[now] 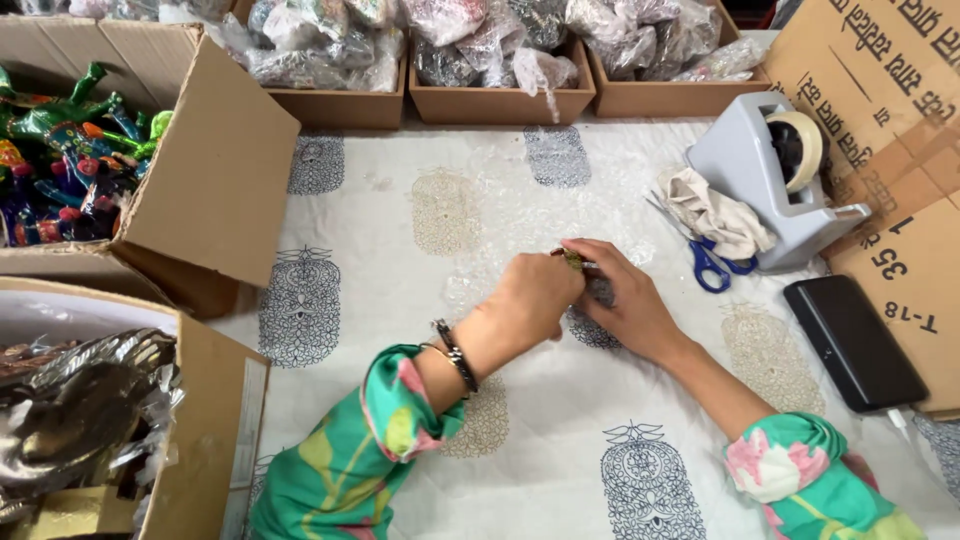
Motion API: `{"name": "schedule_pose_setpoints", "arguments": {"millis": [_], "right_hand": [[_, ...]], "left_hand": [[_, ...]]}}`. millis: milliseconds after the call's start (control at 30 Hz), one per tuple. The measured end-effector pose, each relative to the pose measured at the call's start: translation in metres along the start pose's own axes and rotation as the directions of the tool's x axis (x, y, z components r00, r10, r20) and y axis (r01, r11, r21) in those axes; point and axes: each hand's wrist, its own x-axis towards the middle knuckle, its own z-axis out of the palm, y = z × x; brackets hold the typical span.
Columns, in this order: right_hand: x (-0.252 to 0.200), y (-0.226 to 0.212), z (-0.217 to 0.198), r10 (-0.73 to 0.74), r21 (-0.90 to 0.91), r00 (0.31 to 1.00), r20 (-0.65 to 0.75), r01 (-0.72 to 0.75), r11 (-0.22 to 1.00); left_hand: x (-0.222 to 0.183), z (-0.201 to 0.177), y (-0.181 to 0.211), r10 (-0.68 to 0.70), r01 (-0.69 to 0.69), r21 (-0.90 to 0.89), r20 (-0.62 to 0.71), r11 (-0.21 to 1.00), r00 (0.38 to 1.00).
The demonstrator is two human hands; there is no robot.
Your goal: The person wraps small colorful figurines in bubble wrap at a table, folding the plastic around each item and placing the wrapped pieces into cardboard boxes. They tear pieces of bubble wrap, use scissors to cut the wrap, and reach into a box to pick the next unwrapped figurine.
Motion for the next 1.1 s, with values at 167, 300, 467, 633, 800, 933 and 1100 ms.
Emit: {"name": "schedule_pose_setpoints", "arguments": {"millis": [167,300,467,633,800,933,1100], "right_hand": [[0.001,-0.004,-0.001,-0.092,-0.068,0.996,-0.015,0.091,0.994],[-0.006,0.007,-0.001,-0.109,-0.096,0.99,-0.085,0.101,0.99],[-0.006,0.002,-0.004,-0.161,-0.136,0.981,-0.112,0.145,0.98],[-0.006,0.004,0.004,-0.175,-0.206,0.982,-0.071,0.157,0.966],[-0.007,0.015,0.007,-0.155,-0.132,0.978,-0.139,0.137,0.982],[-0.005,0.011,0.007,-0.132,-0.116,0.984,-0.121,0.119,0.986],[-0.003,0.007,0.005,-0.139,-0.077,0.98,-0.141,0.129,0.989]], "left_hand": [[0.009,0.022,0.004,-0.041,0.038,0.038,0.104,0.999,0.994],[0.01,0.023,-0.007,-0.023,0.025,0.037,-0.044,0.999,0.999],[-0.003,-0.021,-0.03,-0.04,0.023,-0.116,-0.144,0.993,0.989],[0.001,-0.019,-0.047,-0.032,-0.033,-0.229,-0.274,0.973,0.961],[-0.004,-0.037,-0.049,-0.04,-0.088,-0.393,-0.305,0.916,0.951],[-0.001,-0.033,-0.054,-0.041,-0.028,-0.385,-0.17,0.923,0.985],[0.01,-0.008,-0.07,-0.063,-0.021,-0.369,-0.214,0.929,0.975]]}}
